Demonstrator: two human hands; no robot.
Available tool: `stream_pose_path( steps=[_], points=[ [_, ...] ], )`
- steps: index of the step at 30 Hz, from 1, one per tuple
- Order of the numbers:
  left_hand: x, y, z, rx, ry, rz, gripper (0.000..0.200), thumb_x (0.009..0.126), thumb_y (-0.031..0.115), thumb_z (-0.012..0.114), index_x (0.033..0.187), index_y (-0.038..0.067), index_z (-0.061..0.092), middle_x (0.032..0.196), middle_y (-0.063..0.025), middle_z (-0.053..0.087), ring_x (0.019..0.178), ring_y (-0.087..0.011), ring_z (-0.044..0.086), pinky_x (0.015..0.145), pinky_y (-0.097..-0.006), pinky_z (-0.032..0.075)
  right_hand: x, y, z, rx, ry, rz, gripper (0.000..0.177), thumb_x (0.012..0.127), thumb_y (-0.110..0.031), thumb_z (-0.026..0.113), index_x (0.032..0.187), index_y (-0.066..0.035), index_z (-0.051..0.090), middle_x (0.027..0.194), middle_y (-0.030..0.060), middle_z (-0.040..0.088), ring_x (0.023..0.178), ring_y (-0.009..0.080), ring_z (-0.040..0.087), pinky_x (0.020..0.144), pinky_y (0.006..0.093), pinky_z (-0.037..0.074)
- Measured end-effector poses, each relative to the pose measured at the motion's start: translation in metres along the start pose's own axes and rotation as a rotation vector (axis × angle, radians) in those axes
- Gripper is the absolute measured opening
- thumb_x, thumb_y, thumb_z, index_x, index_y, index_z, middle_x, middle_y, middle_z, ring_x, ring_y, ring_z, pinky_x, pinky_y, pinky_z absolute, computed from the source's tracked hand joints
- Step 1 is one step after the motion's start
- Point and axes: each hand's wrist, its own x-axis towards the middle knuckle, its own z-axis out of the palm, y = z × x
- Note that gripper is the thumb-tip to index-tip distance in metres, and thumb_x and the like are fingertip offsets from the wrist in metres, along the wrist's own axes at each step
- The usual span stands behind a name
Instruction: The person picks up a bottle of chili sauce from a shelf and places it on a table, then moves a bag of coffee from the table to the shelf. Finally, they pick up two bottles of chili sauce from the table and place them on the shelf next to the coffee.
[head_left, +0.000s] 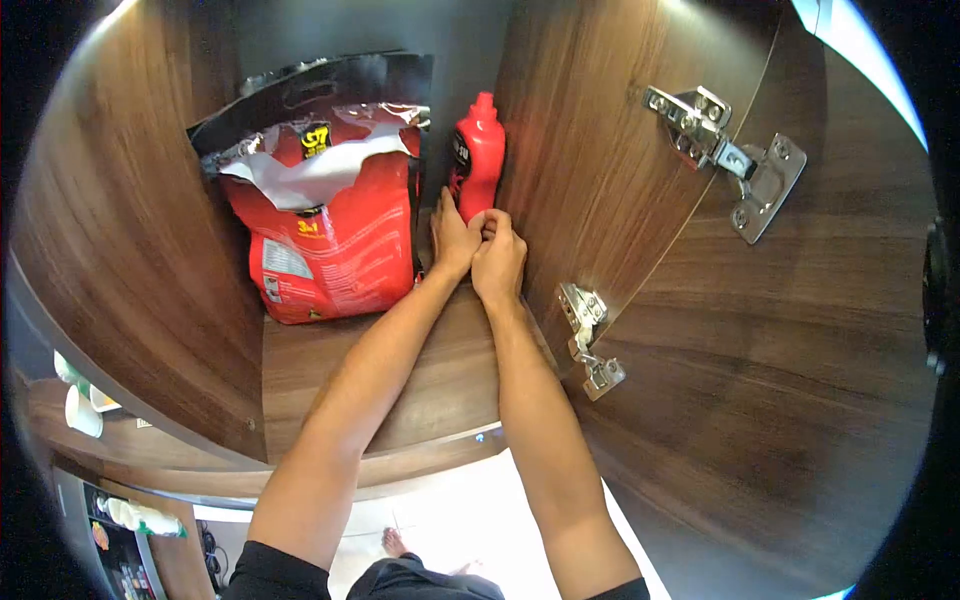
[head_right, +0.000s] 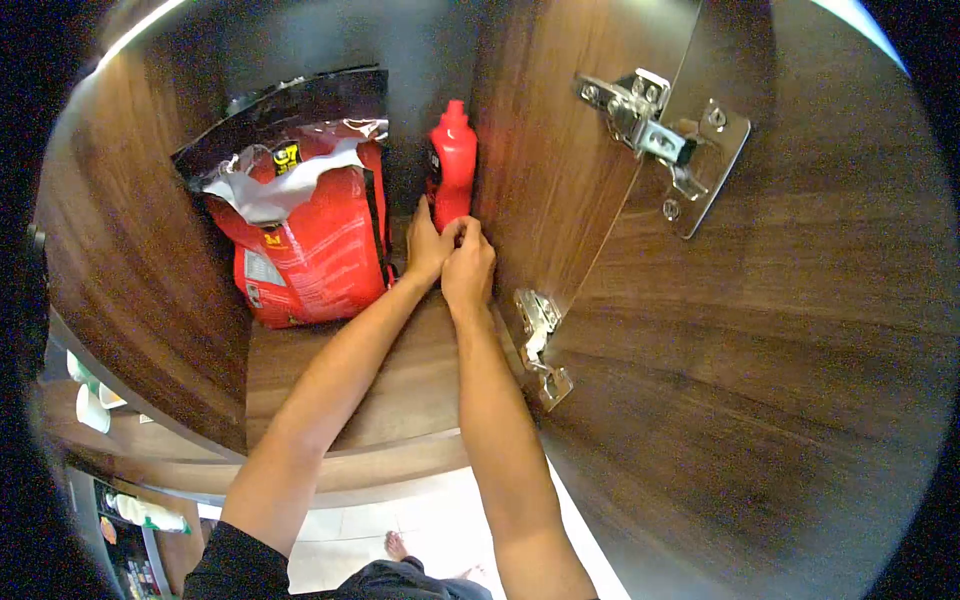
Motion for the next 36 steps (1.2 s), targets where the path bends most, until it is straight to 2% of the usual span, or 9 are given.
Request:
stream_pose_path(
  steps=[5, 11, 19, 21, 24, 26, 27, 28, 36],
  points=[
    [-0.014, 0.02, -0.012, -0.032, 0.097, -0.015, 0.075, 0.08, 0.021, 0.067, 0.136, -0.013, 0.03, 0.13, -0.0354, 0.043, 0.122, -0.0461, 0.042, 0.105, -0.0445, 0.033, -0.001, 0.003, -0.002, 0.086, -0.007, -0.064, 0.018, 0.083, 0.005, 0.05, 0.1, 0.002, 0.054, 0.087, 0.0222, 0.064, 0.079, 0.0351, 0.064, 0.071, 0.0419, 0.051],
    [-0.046, 0.038, -0.035, -0.067, 0.038, 0.13, 0.056, 0.084, 0.012, 0.056, 0.133, -0.01, 0.038, 0.129, -0.0319, 0.047, 0.12, -0.0433, 0.047, 0.103, -0.0425, 0.037, -0.029, -0.02, -0.034, -0.152, -0.189, -0.141, 0.02, 0.093, -0.013, 0.047, 0.109, -0.002, 0.05, 0.103, 0.0242, 0.06, 0.091, 0.0431, 0.06, 0.078, 0.0477, 0.048],
    [-0.104, 0.06, -0.085, -0.153, 0.001, 0.272, 0.056, 0.082, 0.0, 0.052, 0.135, -0.005, 0.039, 0.124, -0.0307, 0.052, 0.117, -0.0406, 0.052, 0.098, -0.0405, 0.042, -0.077, -0.061, -0.067, -0.202, -0.343, -0.223, 0.028, 0.092, -0.015, 0.047, 0.118, -0.004, 0.048, 0.116, 0.0244, 0.057, 0.101, 0.0444, 0.057, 0.082, 0.05, 0.047],
    [-0.123, 0.072, -0.104, -0.153, -0.018, 0.195, 0.056, 0.081, 0.0, 0.052, 0.135, -0.004, 0.039, 0.124, -0.0301, 0.053, 0.116, -0.0402, 0.053, 0.097, -0.0402, 0.043, -0.091, -0.074, -0.073, -0.103, -0.337, -0.239, 0.037, 0.084, -0.002, 0.054, 0.12, -0.003, 0.049, 0.108, 0.0256, 0.062, 0.102, 0.0418, 0.059, 0.083, 0.0449, 0.047],
    [-0.155, 0.078, -0.124, -0.067, 0.04, 0.132, 0.056, 0.08, 0.0, 0.052, 0.135, -0.002, 0.041, 0.124, -0.026, 0.055, 0.115, -0.0357, 0.055, 0.094, -0.0367, 0.045, -0.114, -0.103, -0.086, 0.101, -0.389, -0.154, 0.035, 0.086, -0.007, 0.053, 0.12, -0.004, 0.049, 0.106, 0.0234, 0.063, 0.099, 0.0426, 0.059, 0.081, 0.0468, 0.047],
    [-0.178, 0.093, -0.142, -0.217, 0.069, -0.106, 0.054, 0.081, 0.0, 0.053, 0.134, -0.002, 0.042, 0.126, -0.022, 0.056, 0.118, -0.0298, 0.054, 0.093, -0.0343, 0.046, -0.136, -0.111, -0.085, 0.111, -0.396, -0.174, 0.037, 0.085, -0.009, 0.055, 0.121, -0.005, 0.049, 0.1, 0.0223, 0.065, 0.095, 0.0411, 0.061, 0.078, 0.046, 0.047],
    [-0.189, 0.082, -0.136, -0.349, 0.198, -0.078, 0.056, 0.077, 0.004, 0.055, 0.132, 0.0, 0.046, 0.115, -0.025, 0.06, 0.097, -0.0311, 0.063, 0.083, -0.037, 0.049, -0.148, -0.12, -0.087, 0.117, -0.379, -0.155, 0.037, 0.085, -0.011, 0.056, 0.121, -0.005, 0.05, 0.1, 0.022, 0.065, 0.095, 0.0402, 0.061, 0.078, 0.0453, 0.048],
    [-0.205, 0.09, -0.151, -0.332, 0.228, -0.082, 0.056, 0.077, 0.004, 0.055, 0.132, 0.0, 0.046, 0.115, -0.025, 0.06, 0.097, -0.0311, 0.063, 0.083, -0.037, 0.049, -0.161, -0.131, -0.09, 0.12, -0.362, -0.131, 0.037, 0.085, -0.012, 0.058, 0.121, -0.006, 0.05, 0.1, 0.0217, 0.065, 0.095, 0.0392, 0.061, 0.078, 0.0446, 0.048],
    [-0.351, 0.121, -0.278, -0.548, -0.066, -0.09, 0.064, 0.085, 0.003, 0.059, 0.143, -0.001, 0.032, 0.141, -0.0139, 0.043, 0.128, -0.0212, 0.043, 0.108, -0.0357, 0.03, -0.273, -0.189, -0.102, 0.534, -0.409, 0.071, 0.05, 0.079, -0.004, 0.068, 0.125, -0.004, 0.048, 0.102, 0.012, 0.063, 0.098, 0.0224, 0.061, 0.087, 0.0352, 0.048]
  ],
)
